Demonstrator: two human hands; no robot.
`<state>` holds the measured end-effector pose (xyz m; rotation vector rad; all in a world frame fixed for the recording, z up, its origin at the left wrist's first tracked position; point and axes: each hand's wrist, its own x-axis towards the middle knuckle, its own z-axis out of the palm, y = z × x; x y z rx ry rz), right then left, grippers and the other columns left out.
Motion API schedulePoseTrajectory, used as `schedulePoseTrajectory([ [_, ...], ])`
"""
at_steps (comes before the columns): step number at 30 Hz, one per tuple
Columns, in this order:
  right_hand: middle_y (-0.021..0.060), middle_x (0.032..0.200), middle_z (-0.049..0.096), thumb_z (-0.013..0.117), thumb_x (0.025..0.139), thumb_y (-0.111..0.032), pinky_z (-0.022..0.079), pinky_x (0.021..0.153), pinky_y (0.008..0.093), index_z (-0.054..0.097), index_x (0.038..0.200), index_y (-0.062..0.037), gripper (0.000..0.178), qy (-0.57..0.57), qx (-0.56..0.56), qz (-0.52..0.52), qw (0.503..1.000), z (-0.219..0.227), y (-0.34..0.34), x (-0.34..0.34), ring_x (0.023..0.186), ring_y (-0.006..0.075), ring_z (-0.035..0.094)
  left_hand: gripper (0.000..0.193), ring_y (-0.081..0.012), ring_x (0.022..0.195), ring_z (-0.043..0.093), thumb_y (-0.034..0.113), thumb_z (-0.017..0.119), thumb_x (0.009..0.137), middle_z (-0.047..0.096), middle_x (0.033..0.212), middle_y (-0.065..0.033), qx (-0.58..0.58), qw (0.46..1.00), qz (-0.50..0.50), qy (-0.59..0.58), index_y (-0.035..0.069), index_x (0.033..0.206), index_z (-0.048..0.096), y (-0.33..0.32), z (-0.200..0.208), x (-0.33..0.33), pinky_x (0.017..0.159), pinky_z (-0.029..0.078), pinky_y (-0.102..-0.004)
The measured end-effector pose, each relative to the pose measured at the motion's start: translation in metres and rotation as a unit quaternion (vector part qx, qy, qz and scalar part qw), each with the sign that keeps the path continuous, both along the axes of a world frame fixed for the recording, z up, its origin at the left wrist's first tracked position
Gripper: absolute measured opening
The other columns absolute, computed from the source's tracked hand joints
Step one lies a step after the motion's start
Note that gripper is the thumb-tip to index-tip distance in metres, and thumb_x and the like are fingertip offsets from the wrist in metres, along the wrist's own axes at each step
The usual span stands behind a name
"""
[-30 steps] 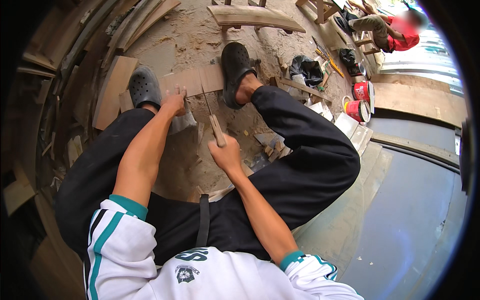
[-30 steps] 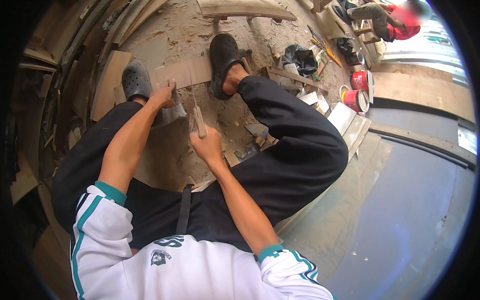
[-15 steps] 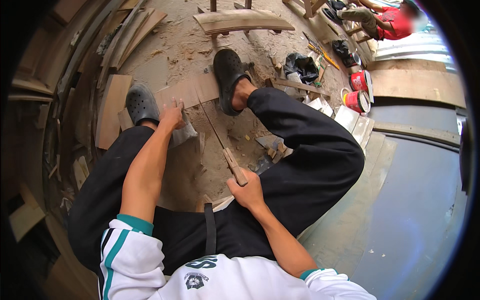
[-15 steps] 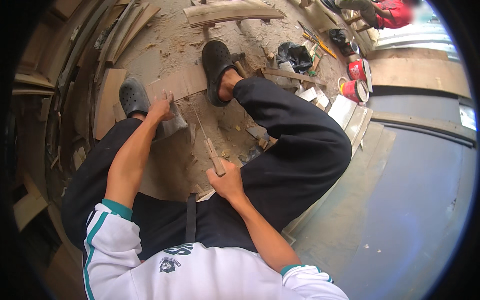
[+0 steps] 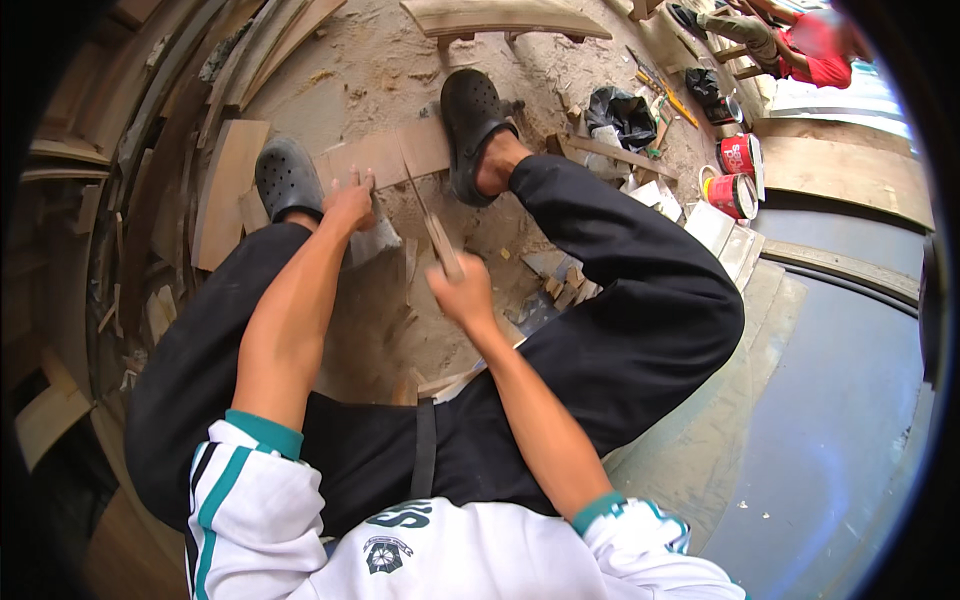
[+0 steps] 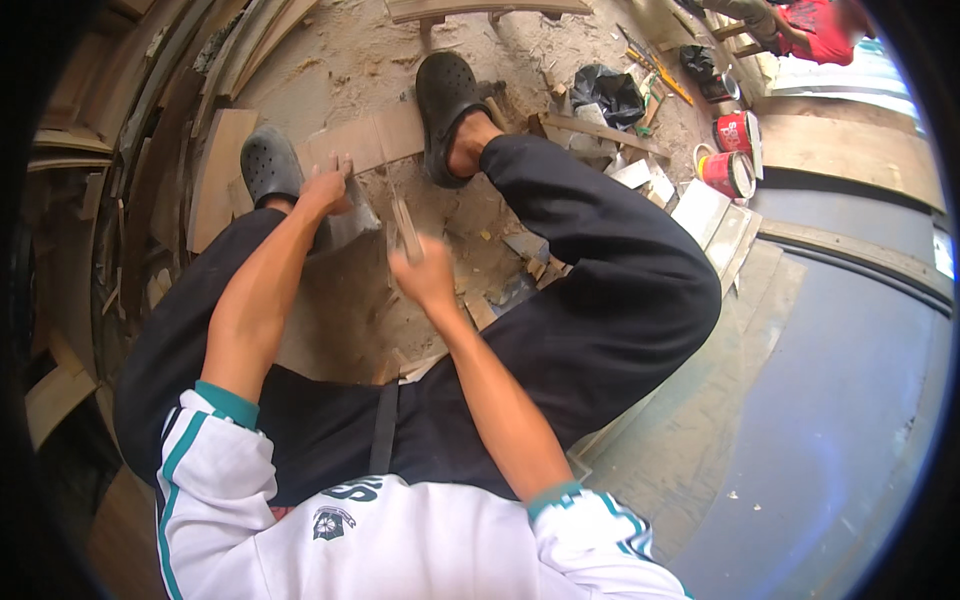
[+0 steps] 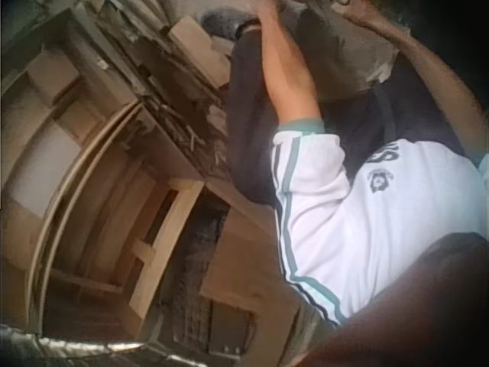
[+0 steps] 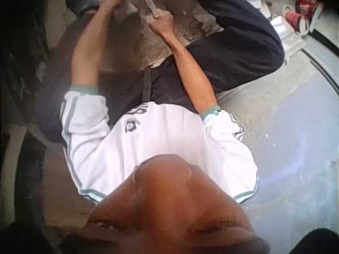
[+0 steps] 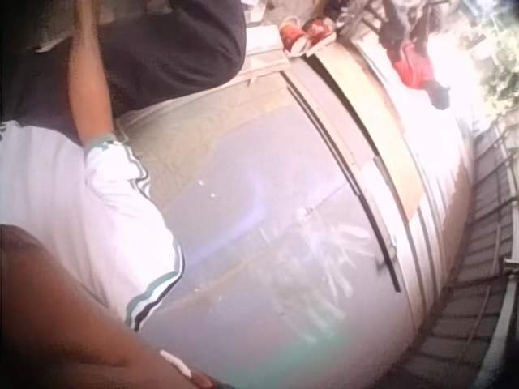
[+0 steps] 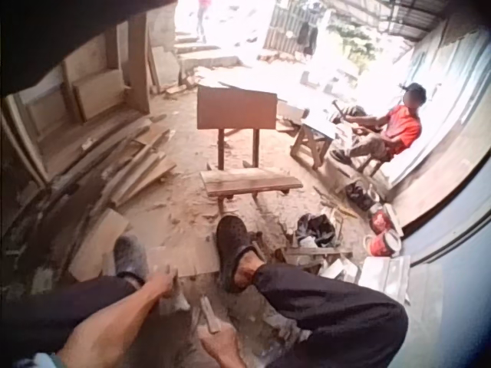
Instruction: The person uses a chisel to carve a small wooden block while sitting on the floor. They then pick up a larger wooden frame and inspect it.
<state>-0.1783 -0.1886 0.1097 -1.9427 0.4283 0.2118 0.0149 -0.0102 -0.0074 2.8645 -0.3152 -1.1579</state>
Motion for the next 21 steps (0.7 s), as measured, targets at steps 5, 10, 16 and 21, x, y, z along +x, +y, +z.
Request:
schedulePoseTrajectory([
  [5,0.0176,0.061,0.056,0.063,0.076,-0.015,0.046,0.058,0.0415,0.063,0.08,0.0005,0.016,-0.034,-0.038,0.019,0.999,0.022,-0.014,-0.05,0.058,0.0298,0.061,0.091,-0.0473,0.142,0.027,0.009,0.06,0.077,0.01,0.163,-0.0125,0.006,1.0,0.009,-0.004,0.022,0.156,0.016,-0.009,0.024,-0.003,0.112,0.036,-0.05],
  [10,0.018,0.062,0.058,0.063,0.076,-0.014,0.047,0.058,0.0411,0.063,0.082,0.0012,0.016,0.011,-0.005,0.017,1.0,0.004,-0.008,-0.023,0.057,0.0304,0.061,0.093,-0.0472,0.143,0.026,0.007,0.06,0.075,0.009,0.163,-0.0141,-0.003,0.999,0.033,-0.023,0.023,0.156,0.017,-0.002,-0.012,-0.001,0.111,0.036,-0.0512],
  [16,0.0204,0.062,0.057,0.063,0.076,-0.015,0.045,0.056,0.0424,0.057,0.075,0.0023,0.018,-0.014,-0.033,0.031,0.999,0.046,-0.014,-0.051,0.057,0.0321,0.059,0.096,-0.0504,0.142,0.023,0.008,0.061,0.074,0.008,0.163,-0.0149,-0.007,1.0,0.021,0.001,0.022,0.157,0.014,-0.008,0.016,-0.004,0.111,0.035,-0.0529],
  [21,0.017,0.059,0.054,0.063,0.077,-0.014,0.043,0.054,0.0395,0.054,0.072,0.0017,0.019,-0.007,-0.002,-0.014,1.0,0.012,-0.002,-0.021,0.053,0.0264,0.054,0.101,-0.0513,0.142,0.023,0.011,0.063,0.073,0.006,0.163,-0.0157,0.0,1.0,0.027,0.007,0.022,0.157,0.009,-0.009,0.0,-0.005,0.111,0.035,-0.0534],
])
